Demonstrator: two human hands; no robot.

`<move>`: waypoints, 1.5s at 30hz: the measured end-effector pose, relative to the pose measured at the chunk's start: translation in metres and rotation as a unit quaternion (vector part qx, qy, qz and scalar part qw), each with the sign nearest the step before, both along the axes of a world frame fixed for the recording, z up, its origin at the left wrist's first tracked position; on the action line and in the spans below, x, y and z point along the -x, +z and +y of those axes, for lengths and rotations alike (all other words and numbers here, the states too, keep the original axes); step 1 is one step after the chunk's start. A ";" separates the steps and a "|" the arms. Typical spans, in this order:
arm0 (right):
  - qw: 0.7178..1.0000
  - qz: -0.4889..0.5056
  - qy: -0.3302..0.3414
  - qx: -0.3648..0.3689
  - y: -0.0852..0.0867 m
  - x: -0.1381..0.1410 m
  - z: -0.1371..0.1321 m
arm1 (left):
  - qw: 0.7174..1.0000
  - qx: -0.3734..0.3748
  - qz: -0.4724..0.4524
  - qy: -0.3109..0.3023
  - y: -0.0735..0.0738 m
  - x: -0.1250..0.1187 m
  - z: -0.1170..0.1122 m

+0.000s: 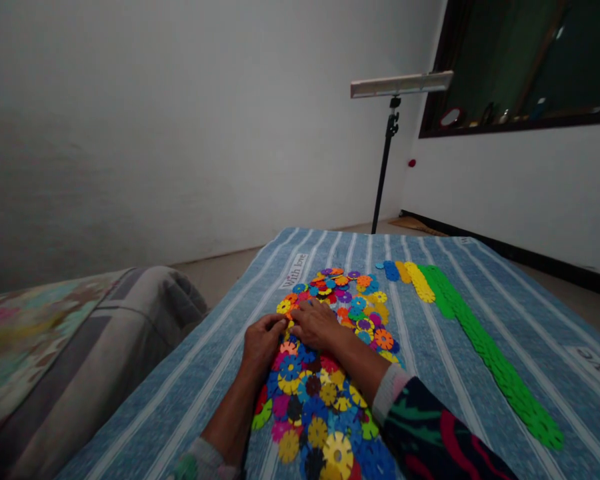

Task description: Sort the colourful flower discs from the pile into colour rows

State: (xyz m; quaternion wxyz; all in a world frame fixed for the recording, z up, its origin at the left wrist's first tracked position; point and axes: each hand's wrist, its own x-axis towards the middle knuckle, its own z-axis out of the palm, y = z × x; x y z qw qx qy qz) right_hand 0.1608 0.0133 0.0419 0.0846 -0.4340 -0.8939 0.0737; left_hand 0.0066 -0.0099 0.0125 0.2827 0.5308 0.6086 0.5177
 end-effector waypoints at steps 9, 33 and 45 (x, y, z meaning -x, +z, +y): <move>0.998 -0.054 0.020 0.016 0.002 -0.009 -0.038 | 1.000 0.003 0.000 0.027 -0.002 -0.003 -0.001; 0.999 -0.034 -0.031 -0.011 -0.005 -0.052 -0.010 | 0.999 0.012 0.041 0.013 -0.003 -0.003 -0.003; 0.999 -0.034 -0.023 -0.018 -0.004 -0.067 -0.037 | 0.997 0.020 0.078 -0.004 -0.005 -0.001 0.001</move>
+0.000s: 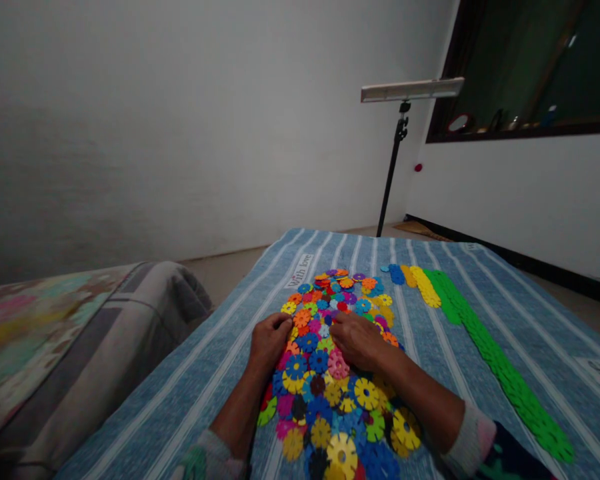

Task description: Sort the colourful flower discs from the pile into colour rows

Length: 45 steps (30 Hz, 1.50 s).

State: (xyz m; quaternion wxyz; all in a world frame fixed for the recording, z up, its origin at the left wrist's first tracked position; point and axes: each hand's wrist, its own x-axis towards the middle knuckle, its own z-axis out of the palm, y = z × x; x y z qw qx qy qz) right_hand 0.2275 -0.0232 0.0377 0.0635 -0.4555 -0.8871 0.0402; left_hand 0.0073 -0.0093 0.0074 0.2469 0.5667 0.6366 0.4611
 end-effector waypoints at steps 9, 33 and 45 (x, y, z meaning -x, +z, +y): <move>0.998 0.067 -0.011 0.001 -0.003 0.020 0.050 | 1.000 0.008 0.007 0.003 0.005 0.000 -0.001; 0.991 -0.001 -0.130 -0.020 -0.022 0.003 0.087 | 1.000 0.004 0.014 -0.002 -0.001 -0.001 -0.002; 0.989 -0.013 -0.129 -0.068 -0.017 0.028 0.104 | 1.000 0.007 0.024 0.004 0.003 0.003 0.003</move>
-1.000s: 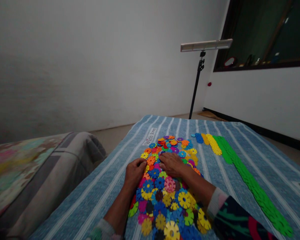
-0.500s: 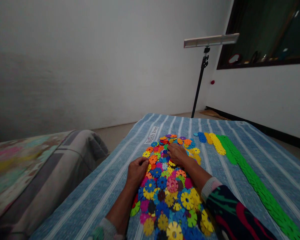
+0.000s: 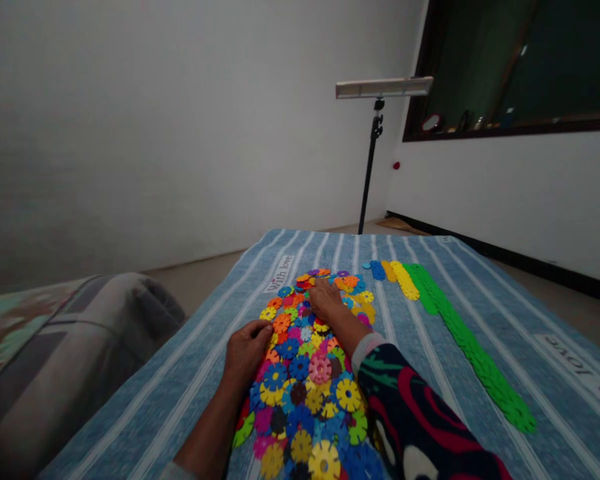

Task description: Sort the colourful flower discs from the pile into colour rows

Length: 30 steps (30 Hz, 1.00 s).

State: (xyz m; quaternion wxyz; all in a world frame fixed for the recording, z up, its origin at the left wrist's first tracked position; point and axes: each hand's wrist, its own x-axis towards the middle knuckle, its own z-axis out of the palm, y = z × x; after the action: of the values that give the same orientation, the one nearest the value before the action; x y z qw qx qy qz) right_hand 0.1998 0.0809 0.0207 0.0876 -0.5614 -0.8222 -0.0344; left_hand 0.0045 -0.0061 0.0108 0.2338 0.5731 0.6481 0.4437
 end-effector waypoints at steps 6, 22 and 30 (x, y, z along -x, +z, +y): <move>0.999 0.000 0.019 -0.039 0.010 0.000 -0.001 | 1.000 0.005 0.007 0.000 0.006 0.003 0.006; 0.984 0.156 0.044 0.073 0.072 -0.219 -0.163 | 0.998 0.025 0.046 0.020 0.011 0.002 0.017; 0.973 0.163 -0.038 0.159 0.063 -0.284 -0.243 | 0.999 0.014 0.042 0.021 0.008 0.004 0.020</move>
State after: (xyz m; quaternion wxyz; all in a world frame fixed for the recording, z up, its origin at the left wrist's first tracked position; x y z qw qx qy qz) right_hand 0.4837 -0.1625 0.0839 0.1287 -0.5973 -0.7698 0.1849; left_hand 0.0001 0.0134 0.0188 0.2048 0.5740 0.6757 0.4147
